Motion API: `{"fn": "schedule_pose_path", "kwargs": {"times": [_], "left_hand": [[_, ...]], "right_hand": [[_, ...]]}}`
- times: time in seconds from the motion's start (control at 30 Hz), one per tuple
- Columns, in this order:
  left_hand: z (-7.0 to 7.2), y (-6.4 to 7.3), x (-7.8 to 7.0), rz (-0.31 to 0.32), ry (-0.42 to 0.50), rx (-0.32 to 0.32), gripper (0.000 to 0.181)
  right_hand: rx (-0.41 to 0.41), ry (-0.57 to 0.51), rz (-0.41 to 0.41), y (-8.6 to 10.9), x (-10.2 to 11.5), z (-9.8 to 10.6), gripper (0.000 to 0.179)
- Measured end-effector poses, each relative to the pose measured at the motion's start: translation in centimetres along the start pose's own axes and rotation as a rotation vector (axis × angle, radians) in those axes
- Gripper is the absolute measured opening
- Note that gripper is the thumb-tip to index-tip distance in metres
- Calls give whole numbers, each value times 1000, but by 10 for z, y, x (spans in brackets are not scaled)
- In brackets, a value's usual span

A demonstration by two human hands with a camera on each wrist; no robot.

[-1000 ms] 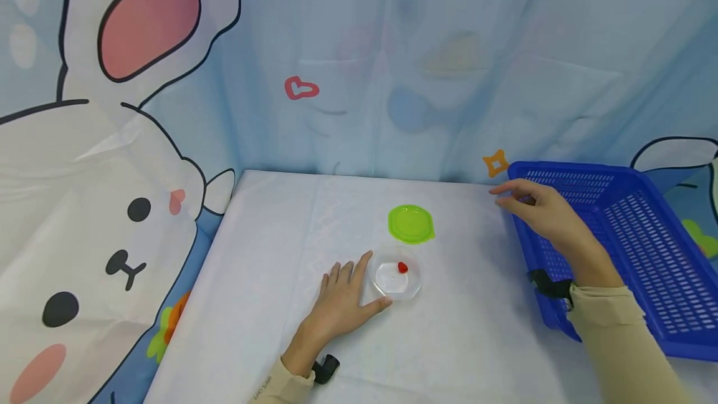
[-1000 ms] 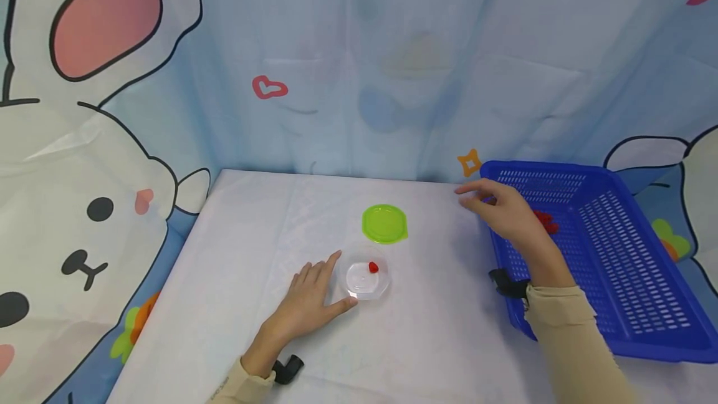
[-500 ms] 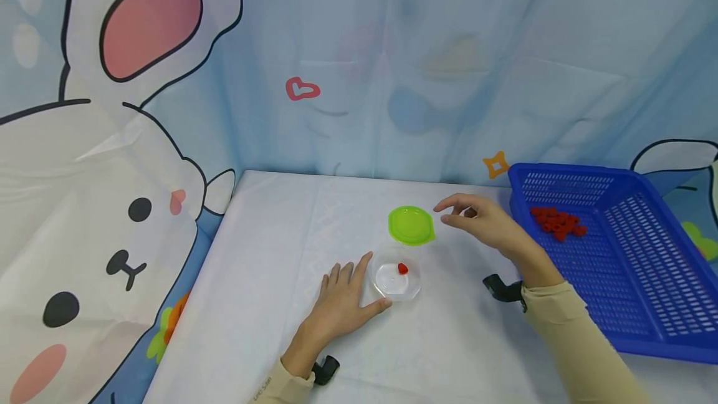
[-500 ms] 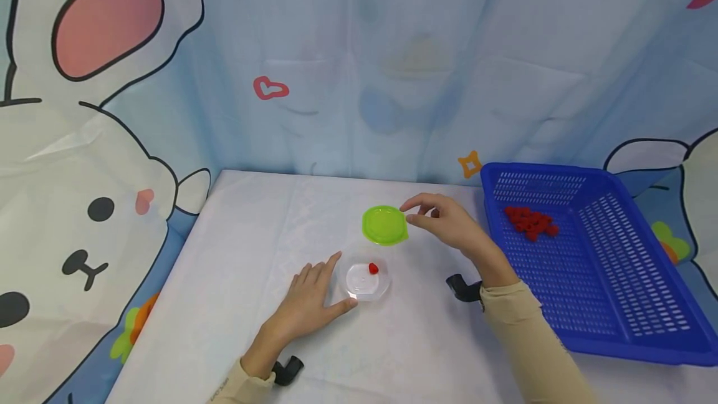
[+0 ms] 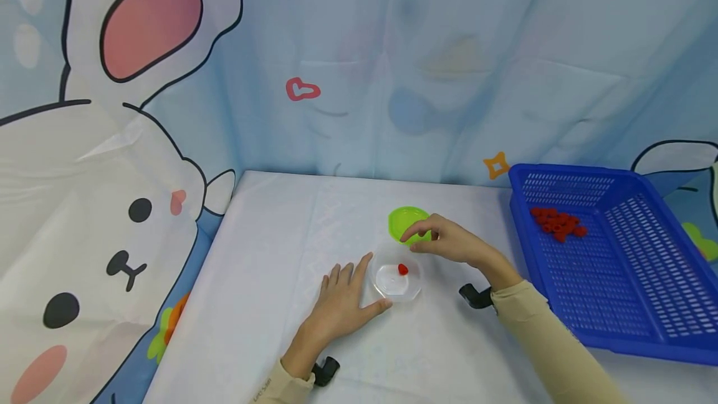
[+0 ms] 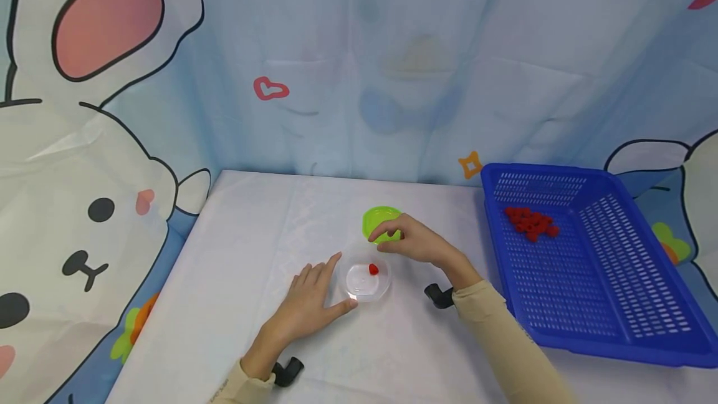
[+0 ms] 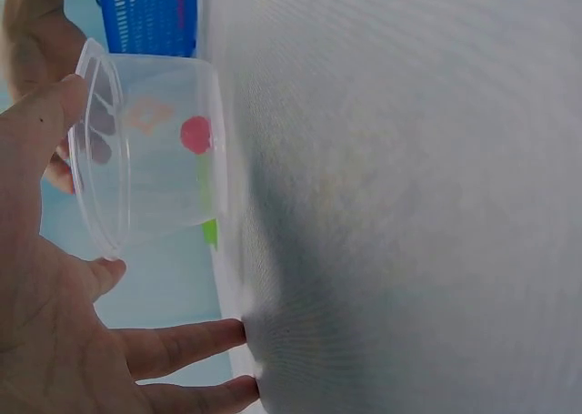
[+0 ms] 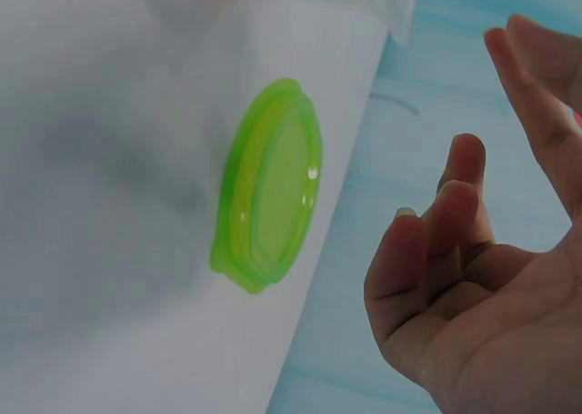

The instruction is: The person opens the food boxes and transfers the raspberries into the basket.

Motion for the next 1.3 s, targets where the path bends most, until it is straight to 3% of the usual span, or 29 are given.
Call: {"fn": "schedule_pose_path", "kwargs": {"times": [0.2,0.73,0.97,1.1,1.3], "left_hand": [[-2,-1,1,-1,12,6,95],[1,1,1,-3,19,7,95],[1,1,0,-14,13,-1,94],[1,1,0,-15,-9,-6,94],[1,0,0,-13,-19,-8,94]], "right_hand": [[101,169,110,-10,0,-19,19],[209,632,-48,-28,7,-47,23],[187,780,-3,-27,12,-48,20],[188,802,14,-26,14,-47,18],[200,730,25,-22,12,-45,17]]}}
Point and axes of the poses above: each hand's wrist, its own y-axis away from the middle knuckle, its own z-axis out of the back of the hand, x = y × z, the point moved 5 cm from there along -y, towards the middle knuckle, and after that the axes turned 2 degrees about x, right-handed, at the moved point
